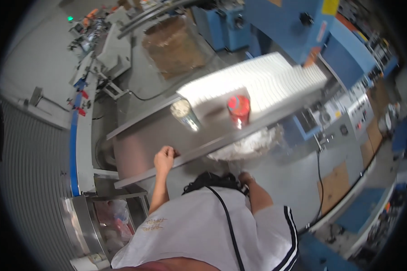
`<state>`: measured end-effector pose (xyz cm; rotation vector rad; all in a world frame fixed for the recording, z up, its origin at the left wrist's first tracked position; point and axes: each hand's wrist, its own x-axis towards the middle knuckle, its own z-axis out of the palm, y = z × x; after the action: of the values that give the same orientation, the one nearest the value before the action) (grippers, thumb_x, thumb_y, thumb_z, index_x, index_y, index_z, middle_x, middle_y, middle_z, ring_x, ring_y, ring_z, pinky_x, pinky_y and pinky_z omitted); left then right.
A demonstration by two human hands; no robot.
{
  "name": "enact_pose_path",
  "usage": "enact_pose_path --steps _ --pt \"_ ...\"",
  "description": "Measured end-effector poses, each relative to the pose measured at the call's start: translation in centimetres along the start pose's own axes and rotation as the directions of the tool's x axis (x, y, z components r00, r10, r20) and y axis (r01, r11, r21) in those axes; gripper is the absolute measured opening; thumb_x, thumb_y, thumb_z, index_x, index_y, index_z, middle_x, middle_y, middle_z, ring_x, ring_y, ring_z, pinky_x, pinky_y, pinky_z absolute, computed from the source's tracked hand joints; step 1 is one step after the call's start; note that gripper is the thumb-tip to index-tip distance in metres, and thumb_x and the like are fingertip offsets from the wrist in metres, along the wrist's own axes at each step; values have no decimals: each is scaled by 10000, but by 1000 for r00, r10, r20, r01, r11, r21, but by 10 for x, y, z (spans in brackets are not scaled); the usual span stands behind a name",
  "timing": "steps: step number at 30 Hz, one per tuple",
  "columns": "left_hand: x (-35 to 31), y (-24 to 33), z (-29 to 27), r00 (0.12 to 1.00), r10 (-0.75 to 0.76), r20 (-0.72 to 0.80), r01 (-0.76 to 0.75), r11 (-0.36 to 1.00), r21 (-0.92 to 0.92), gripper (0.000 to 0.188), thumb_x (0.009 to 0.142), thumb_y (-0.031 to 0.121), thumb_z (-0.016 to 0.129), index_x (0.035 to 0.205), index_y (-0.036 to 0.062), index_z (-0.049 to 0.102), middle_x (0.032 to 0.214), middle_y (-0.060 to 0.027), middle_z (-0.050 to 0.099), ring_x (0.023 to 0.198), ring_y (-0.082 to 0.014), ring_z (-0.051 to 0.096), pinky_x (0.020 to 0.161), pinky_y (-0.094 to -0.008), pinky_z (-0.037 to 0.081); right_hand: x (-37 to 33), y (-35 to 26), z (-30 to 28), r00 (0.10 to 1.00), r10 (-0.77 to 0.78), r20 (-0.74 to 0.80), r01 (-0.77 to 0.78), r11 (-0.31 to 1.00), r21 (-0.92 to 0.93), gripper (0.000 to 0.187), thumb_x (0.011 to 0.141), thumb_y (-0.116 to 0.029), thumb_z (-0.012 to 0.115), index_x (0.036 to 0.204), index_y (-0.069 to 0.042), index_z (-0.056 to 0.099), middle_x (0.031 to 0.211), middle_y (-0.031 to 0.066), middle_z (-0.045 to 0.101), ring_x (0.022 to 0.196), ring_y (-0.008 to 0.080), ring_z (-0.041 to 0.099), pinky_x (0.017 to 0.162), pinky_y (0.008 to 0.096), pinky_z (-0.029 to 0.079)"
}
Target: Packing stacks of paper products from a production line onto a conveyor belt.
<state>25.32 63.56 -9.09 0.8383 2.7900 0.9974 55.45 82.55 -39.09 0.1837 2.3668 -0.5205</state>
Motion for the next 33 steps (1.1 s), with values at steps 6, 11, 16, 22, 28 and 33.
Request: enact_pose_path --steps 6,11,16,22,28,33 --pt "8 14 15 998 -7 62 6 1000 14 207 885 289 568 864 112 673 751 -137 681 737 -361 655 673 -445 506 15 24 56 922 369 -119 -186 691 699 210 768 -167 646 901 -9 684 875 202 687 762 326 670 720 411 534" --pt "4 12 2 997 -55 53 52 998 47 206 884 289 569 860 113 674 734 -131 680 728 -352 657 666 -434 506 -18 -10 -4 991 125 -41 -115 977 181 211 798 -161 605 939 -18 669 1002 173 679 865 314 658 769 369 529" --pt "4 23 3 997 -20 70 19 1000 13 198 889 275 563 860 114 675 730 -127 681 722 -346 658 659 -422 508 -19 2 20 993 113 -20 -109 985 131 219 778 -151 608 950 -37 680 1027 171 672 919 311 654 809 390 526" --pt "6 16 -3 993 48 112 -47 999 -17 211 901 262 547 844 99 668 705 -122 666 696 -349 648 637 -423 499 -13 -25 23 980 195 -37 -188 971 145 204 769 -215 669 890 -61 724 962 152 695 930 339 656 817 422 526" --pt "7 2 1 974 99 202 -72 988 -136 220 892 269 550 842 87 663 706 -137 653 667 -354 631 614 -435 485 -20 -61 5 981 191 23 -193 976 99 224 757 -220 689 891 -46 732 918 138 711 904 297 680 820 386 534" --pt "10 -3 12 962 190 196 -147 965 -215 184 863 244 571 851 86 666 748 -169 648 704 -378 625 624 -460 485 -12 -76 20 975 198 96 -211 966 147 367 687 -345 775 911 -58 730 932 148 704 918 320 664 830 420 510"
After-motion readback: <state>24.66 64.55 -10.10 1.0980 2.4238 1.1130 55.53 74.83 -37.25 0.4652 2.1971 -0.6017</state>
